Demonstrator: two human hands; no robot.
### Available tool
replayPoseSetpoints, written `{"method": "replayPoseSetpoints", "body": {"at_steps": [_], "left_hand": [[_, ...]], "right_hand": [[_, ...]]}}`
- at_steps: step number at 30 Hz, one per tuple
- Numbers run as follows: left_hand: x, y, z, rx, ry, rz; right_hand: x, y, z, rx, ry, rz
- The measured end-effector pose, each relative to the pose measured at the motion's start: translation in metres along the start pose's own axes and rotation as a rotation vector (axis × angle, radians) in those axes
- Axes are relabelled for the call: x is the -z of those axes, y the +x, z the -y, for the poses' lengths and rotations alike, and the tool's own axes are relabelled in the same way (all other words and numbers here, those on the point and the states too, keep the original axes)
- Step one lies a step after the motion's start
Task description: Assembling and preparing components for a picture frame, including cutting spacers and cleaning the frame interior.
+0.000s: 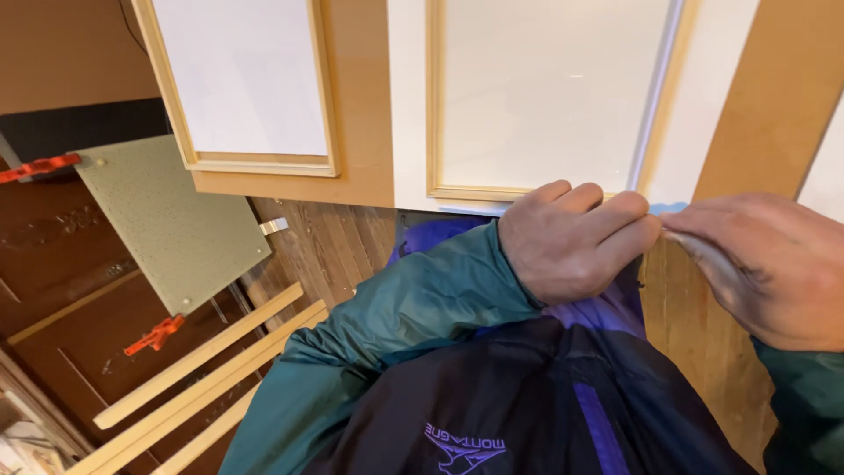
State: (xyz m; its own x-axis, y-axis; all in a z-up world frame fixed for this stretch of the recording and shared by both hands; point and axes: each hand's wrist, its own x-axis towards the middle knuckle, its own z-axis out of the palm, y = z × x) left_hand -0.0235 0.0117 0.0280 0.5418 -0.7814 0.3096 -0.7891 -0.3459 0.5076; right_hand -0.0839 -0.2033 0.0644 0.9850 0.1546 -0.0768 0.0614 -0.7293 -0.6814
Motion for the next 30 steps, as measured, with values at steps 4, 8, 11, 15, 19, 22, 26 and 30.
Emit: {"method": "replayPoseSetpoints", "body": {"at_steps": [4, 8, 11, 15, 19, 22, 26, 30], "left_hand": [[0.018, 0.009, 0.015, -0.011, -0.123, -0.118], [0.057, -0.044, 0.056, 0.121, -0.258, -0.16], [0.089, -0.072, 0.083, 0.271, -0.145, -0.009], [0.097, -0.098, 0.099, 0.272, -0.042, 0.114], [0.089, -0.105, 0.104, 0.253, -0.001, 0.136], [0.087, -0.107, 0.107, 0.204, 0.02, 0.103], [0.083, -0.109, 0.108, 0.167, 0.021, 0.089], [0.08, -0.108, 0.104, 0.197, -0.018, 0.074]], "right_hand": [[-0.008, 0.006, -0.011, 0.075, -0.097, -0.018], [-0.027, -0.02, -0.073, 0.067, -0.127, -0.028], [-0.034, -0.024, -0.082, 0.012, -0.095, -0.044], [-0.039, -0.008, -0.07, 0.03, -0.1, -0.039], [-0.039, 0.011, -0.049, 0.148, -0.233, 0.002], [-0.034, 0.024, -0.022, 0.157, -0.278, 0.014], [-0.035, 0.026, -0.007, 0.123, -0.287, 0.016], [-0.032, 0.021, -0.001, 0.038, -0.309, 0.052]]}}
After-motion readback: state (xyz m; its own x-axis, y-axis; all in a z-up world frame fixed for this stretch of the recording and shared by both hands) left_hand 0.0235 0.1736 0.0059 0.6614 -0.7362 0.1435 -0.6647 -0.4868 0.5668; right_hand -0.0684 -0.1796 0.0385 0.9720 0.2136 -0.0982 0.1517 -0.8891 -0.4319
